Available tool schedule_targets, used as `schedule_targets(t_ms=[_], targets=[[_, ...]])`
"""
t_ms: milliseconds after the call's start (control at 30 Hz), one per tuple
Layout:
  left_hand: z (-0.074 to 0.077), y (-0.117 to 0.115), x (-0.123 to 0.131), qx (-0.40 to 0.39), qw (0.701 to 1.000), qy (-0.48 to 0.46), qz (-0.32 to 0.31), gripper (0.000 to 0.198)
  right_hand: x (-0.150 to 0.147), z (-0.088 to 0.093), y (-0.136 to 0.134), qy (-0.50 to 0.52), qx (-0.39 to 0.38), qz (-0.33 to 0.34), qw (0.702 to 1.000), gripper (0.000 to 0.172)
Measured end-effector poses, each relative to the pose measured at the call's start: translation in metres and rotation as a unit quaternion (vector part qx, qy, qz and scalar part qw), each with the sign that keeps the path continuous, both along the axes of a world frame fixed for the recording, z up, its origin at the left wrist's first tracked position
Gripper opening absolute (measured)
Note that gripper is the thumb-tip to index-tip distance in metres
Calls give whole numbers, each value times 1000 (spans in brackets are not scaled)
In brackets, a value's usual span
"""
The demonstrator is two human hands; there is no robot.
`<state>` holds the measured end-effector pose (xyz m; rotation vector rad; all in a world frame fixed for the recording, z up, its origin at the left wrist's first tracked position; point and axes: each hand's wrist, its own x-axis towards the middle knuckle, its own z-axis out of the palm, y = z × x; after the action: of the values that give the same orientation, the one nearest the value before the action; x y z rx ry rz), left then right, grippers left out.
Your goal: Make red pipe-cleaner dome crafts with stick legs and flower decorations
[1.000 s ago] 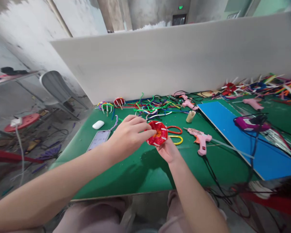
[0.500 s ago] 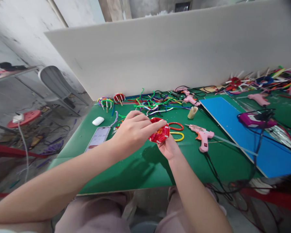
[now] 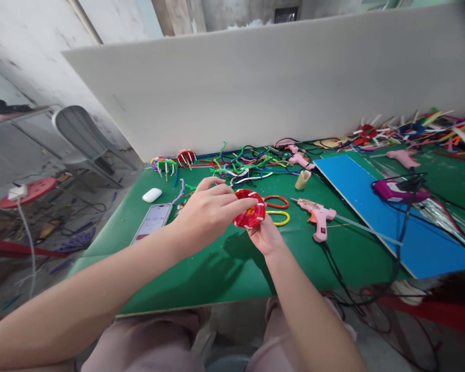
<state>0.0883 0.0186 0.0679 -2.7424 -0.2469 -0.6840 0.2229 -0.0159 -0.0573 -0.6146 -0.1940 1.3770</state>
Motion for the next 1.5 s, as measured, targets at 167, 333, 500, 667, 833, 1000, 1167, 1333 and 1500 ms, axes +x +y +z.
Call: schedule_targets(t_ms=[167, 333, 500, 667, 833, 1000, 1167, 1333, 1500], targets=[[0, 2, -3, 5, 1000, -3, 5, 28, 0, -3, 0, -6, 8, 3, 1000, 12], [3, 3, -11, 38, 999, 5, 11, 24, 0, -4, 0, -13, 29, 0, 999, 16], [4, 1, -17, 93, 995, 23, 26, 20, 0, -5, -1, -13, 34, -8, 999, 17], [-1, 4, -22, 155, 986, 23, 58, 24, 0, -2, -1, -16, 35, -28, 999, 18], [-13, 12, -35, 156, 982, 41, 98, 20, 0, 3, -2, -32, 33, -31, 998, 16], [-30, 14, -51, 121, 984, -4, 132, 14, -4, 7, -6, -49, 36, -8, 998, 23], [-43, 11, -60, 112, 982, -77, 131, 13, -8, 7, -8, -71, 43, 23, 996, 27], [-52, 9, -66, 154, 966, -151, 139, 12, -10, 7, -10, -83, 64, 36, 994, 26], [-61, 12, -73, 161, 964, -142, 156, 11, -11, 7, -11, -99, 73, 53, 991, 25]])
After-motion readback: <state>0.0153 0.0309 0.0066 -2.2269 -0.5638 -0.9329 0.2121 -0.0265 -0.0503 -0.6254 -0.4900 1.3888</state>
